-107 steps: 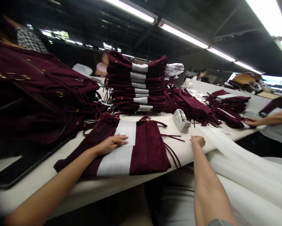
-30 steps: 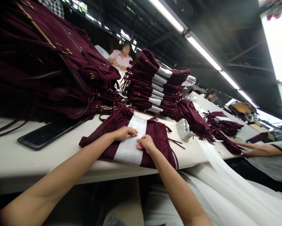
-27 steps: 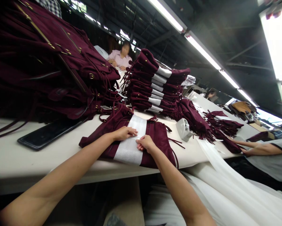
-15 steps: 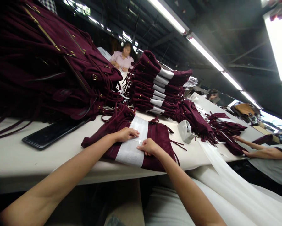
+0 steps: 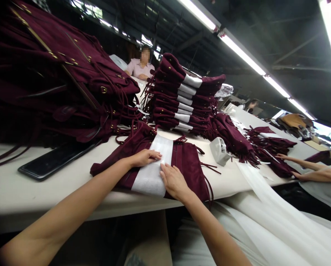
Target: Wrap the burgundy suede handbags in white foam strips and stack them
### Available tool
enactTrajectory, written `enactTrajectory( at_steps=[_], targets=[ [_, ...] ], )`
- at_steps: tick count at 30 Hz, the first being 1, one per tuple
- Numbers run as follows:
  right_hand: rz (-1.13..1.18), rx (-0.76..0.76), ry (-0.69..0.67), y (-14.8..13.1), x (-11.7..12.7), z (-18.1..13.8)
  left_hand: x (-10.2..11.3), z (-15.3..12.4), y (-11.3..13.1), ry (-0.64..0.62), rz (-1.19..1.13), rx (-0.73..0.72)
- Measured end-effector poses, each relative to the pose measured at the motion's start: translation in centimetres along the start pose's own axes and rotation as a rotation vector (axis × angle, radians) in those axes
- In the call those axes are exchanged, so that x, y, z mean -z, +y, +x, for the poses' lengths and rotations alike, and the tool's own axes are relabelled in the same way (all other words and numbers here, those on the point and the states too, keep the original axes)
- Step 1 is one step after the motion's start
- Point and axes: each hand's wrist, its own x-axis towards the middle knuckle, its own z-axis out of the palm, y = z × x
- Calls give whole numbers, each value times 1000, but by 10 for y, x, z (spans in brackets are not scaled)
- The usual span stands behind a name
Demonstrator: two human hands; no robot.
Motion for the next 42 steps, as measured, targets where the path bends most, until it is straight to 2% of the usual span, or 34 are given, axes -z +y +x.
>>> enactTrajectory(
  at_steps=[6,9,13,16,18,20,24,27,29,33,36,39,42],
  targets=[
    [21,21,58,-18,-1,-21,1,-1,3,-16,-6,24],
    [65,-9,94,-26,6,-33,4,-2,9,-25,0,31],
    [365,-110,162,-17,33,-44,8,-3,17,-45,17,13],
    [526,-182,396,22,62,-44,9,-2,12,-61,31,53],
    [509,-264,618,66,87,-40,9,1,4,-63,38,73],
    [445,-411,790,119,114,-36,9,4,-4,-60,37,76],
    [333,-699,938,217,163,-22,9,4,-8,-58,37,75],
    [351,-840,939,267,188,-7,9,3,-6,-55,68,65],
    [409,-924,875,290,196,5,10,3,-5,-49,95,49],
    [549,-1067,680,324,203,25,10,3,-5,-39,129,30],
    [582,-1149,606,342,204,36,11,3,-6,-38,143,18],
    [583,-1154,620,353,202,41,10,3,-8,-40,161,14],
    [566,-1059,704,358,199,44,10,2,-10,-41,173,14]
  ],
)
